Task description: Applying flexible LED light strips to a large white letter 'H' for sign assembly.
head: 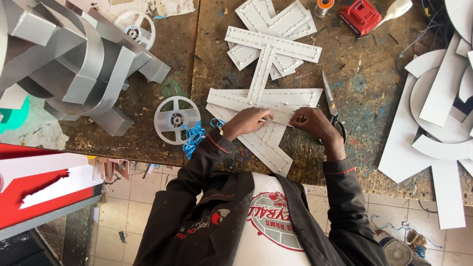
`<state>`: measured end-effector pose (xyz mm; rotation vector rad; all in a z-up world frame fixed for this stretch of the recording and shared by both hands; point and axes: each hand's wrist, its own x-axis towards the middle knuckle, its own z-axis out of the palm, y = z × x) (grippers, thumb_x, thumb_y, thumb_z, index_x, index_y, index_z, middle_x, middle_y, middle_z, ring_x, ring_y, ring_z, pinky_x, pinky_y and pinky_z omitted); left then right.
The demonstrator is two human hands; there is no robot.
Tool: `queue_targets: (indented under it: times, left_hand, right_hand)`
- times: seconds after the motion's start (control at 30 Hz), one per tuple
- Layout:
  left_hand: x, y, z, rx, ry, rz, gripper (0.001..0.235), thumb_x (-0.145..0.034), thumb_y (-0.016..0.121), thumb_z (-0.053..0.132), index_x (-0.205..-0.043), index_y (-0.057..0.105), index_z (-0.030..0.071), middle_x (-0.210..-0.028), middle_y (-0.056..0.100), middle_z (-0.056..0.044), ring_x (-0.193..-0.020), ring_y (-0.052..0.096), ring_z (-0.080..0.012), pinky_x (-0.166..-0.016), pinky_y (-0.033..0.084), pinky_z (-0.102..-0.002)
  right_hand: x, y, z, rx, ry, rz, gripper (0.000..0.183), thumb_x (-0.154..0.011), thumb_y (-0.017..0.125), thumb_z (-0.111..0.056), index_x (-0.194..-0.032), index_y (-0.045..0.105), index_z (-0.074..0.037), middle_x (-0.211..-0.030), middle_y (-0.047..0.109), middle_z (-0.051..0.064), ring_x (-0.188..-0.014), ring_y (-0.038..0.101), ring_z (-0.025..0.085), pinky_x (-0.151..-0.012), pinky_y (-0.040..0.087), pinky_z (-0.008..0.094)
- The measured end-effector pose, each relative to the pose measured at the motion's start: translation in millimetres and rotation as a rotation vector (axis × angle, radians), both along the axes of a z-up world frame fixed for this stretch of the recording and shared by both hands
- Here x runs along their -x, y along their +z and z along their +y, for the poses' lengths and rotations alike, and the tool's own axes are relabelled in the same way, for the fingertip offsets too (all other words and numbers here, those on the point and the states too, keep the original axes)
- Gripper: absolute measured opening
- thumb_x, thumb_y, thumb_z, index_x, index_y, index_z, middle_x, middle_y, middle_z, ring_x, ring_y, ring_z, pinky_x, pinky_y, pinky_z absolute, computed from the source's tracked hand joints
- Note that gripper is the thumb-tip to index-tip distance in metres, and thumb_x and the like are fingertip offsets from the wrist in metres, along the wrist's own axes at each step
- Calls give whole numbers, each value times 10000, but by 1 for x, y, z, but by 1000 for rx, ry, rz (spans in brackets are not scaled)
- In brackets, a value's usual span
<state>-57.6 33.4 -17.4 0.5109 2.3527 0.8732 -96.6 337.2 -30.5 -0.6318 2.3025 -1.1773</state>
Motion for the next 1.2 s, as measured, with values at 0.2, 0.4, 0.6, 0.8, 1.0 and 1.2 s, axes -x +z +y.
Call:
queue_targets:
  times: [0.2, 0.4, 0.6, 0.8, 1.0, 1.2]
  left_hand:
    - [-7, 16, -20, -134, 94, -127, 275, -1152, 631, 242, -1247, 837, 87, -1051, 871, -159, -957, 835, -393, -871, 647, -546]
    - [-7, 23, -5, -160, 147, -30, 344, -1157, 622, 263, -1377, 793, 61, -1240, 825, -253, -1028, 828, -457, -893, 658, -581]
    - [-17, 31, 12, 14, 54, 30, 383, -1205, 574, 293, -1494, 707, 79, -1281, 818, -201, -941, 856, -321, -897, 693, -504]
    - [-18, 63, 23, -14, -1, 5, 331, -1170, 532, 240, -1305, 718, 2, -1043, 829, -263, -903, 836, -470, -823, 653, -604]
    - [-13, 23, 43, -287, 203, -259, 422, -1156, 474, 348, -1310, 661, 2, -764, 762, -64, -729, 783, -247, -730, 627, -447]
    - [-2, -29, 63, -587, 283, -514, 482, -1164, 593, 380, -1300, 595, -82, -773, 748, -74, -649, 760, -168, -692, 655, -362]
  right_hand:
    - [-5, 12, 2, 29, -12, -6, 168, -915, 936, -246, -1061, 911, -165, -896, 804, 108, -861, 787, 288, -840, 617, 446]
    - [-28, -24, 11, 115, -89, 143, 360, -924, 929, -156, -1279, 870, -128, -950, 804, 103, -900, 780, 283, -872, 640, 427]
    - [-50, -43, 20, 118, -205, 284, 446, -987, 941, -222, -1392, 788, -114, -1060, 764, 112, -968, 812, 308, -855, 683, 415]
    - [-70, -57, -11, 16, -381, 453, 298, -968, 964, -332, -1180, 815, -186, -1003, 711, 37, -914, 793, 285, -827, 660, 437]
    - [-71, -86, -20, -63, -476, 688, 464, -879, 1013, -523, -1078, 757, -191, -1002, 623, 17, -907, 758, 320, -821, 621, 452]
    - [-75, -91, -30, -87, -553, 788, 280, -833, 977, -303, -971, 751, -212, -893, 595, 16, -888, 703, 292, -814, 552, 415]
